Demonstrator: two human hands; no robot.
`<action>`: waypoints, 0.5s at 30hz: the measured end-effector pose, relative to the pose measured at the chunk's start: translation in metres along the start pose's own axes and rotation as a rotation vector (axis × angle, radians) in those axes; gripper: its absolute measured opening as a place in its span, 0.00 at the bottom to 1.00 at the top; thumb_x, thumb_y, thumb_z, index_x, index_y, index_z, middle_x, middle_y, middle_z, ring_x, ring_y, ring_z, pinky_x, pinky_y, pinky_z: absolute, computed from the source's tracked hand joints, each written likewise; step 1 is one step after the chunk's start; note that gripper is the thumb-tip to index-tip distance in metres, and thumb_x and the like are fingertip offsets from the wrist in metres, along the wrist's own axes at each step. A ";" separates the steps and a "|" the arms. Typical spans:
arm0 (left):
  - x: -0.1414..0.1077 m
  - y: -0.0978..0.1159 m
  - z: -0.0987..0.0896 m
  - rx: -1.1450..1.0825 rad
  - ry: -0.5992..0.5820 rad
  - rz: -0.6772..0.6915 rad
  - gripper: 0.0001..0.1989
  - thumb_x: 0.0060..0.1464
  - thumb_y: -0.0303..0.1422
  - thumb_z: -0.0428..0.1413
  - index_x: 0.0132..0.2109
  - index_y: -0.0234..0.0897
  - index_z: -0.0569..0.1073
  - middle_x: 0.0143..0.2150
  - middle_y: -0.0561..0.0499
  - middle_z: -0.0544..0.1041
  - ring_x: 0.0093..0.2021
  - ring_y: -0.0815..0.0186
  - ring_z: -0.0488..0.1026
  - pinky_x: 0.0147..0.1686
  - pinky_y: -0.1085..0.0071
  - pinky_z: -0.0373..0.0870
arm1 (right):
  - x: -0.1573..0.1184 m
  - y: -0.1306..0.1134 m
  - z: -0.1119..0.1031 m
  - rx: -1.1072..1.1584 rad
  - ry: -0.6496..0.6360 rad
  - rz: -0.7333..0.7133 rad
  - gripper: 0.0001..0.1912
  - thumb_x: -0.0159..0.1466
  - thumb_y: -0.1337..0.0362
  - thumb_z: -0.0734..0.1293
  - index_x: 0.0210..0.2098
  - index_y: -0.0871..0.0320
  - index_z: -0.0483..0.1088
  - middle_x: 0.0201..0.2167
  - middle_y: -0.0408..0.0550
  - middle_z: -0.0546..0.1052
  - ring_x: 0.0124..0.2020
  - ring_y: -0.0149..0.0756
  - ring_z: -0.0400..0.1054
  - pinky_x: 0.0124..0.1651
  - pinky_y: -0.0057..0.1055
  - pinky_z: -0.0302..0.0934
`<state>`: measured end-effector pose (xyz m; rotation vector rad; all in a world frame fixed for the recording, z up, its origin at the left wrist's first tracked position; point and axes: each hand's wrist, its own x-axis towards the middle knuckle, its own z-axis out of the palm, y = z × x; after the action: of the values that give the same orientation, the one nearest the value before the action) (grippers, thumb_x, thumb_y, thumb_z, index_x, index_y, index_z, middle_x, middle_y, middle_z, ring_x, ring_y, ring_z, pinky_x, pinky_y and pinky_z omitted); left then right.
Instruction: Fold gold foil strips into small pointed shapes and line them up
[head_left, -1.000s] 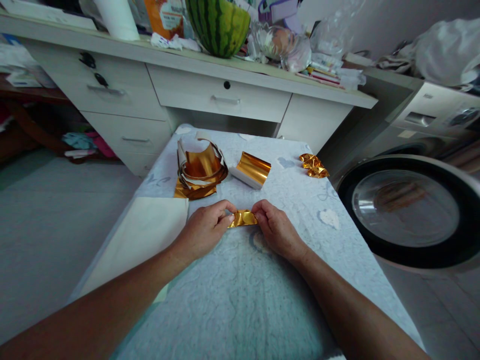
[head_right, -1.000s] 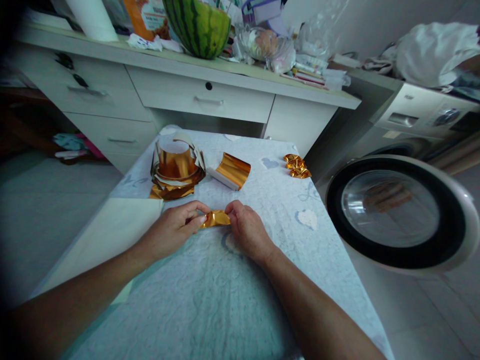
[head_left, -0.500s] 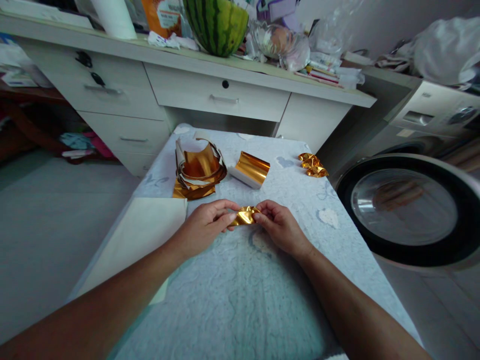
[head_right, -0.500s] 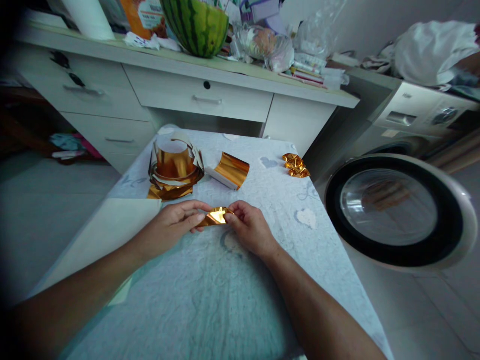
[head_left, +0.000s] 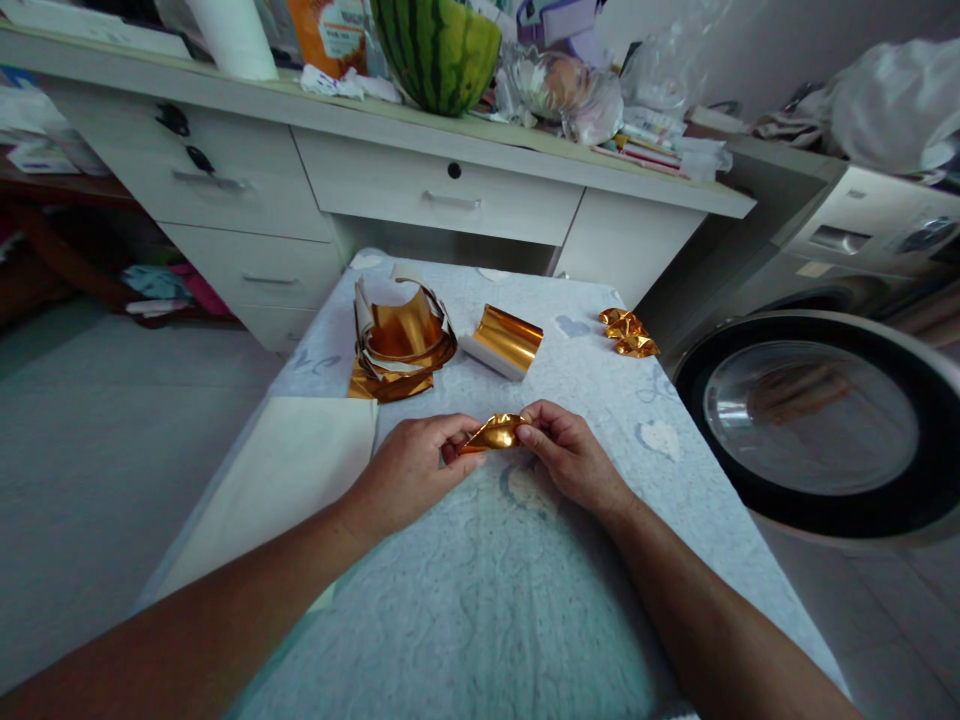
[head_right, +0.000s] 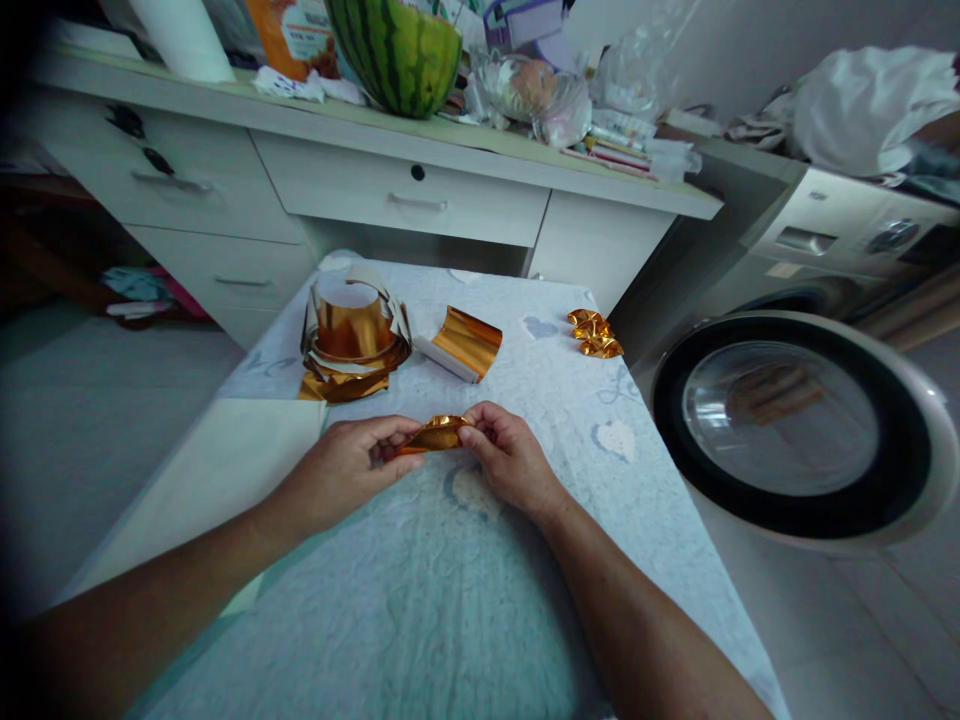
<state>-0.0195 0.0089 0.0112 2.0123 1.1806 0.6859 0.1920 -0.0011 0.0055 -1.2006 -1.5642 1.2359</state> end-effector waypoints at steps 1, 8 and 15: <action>0.000 0.001 0.000 0.012 0.004 0.004 0.08 0.54 0.34 0.58 0.42 0.40 0.76 0.31 0.55 0.77 0.29 0.68 0.71 0.31 0.73 0.63 | 0.000 0.000 0.000 0.004 0.000 -0.003 0.12 0.64 0.54 0.64 0.32 0.56 0.64 0.25 0.40 0.66 0.27 0.29 0.58 0.31 0.26 0.54; -0.001 0.008 -0.003 0.043 -0.003 -0.001 0.14 0.59 0.36 0.50 0.27 0.37 0.68 0.22 0.58 0.66 0.24 0.70 0.64 0.26 0.74 0.55 | -0.001 0.002 0.002 0.000 -0.015 -0.011 0.12 0.65 0.54 0.63 0.33 0.57 0.65 0.26 0.40 0.65 0.27 0.28 0.58 0.31 0.26 0.53; -0.002 0.011 -0.005 0.088 -0.012 -0.046 0.18 0.62 0.38 0.45 0.24 0.38 0.63 0.20 0.57 0.63 0.23 0.69 0.63 0.26 0.72 0.52 | -0.002 0.000 0.003 -0.180 -0.016 -0.008 0.08 0.67 0.59 0.62 0.35 0.57 0.69 0.27 0.41 0.70 0.28 0.30 0.62 0.33 0.26 0.57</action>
<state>-0.0178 0.0049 0.0226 2.0514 1.2661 0.6077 0.1896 -0.0037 0.0048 -1.2986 -1.7194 1.1207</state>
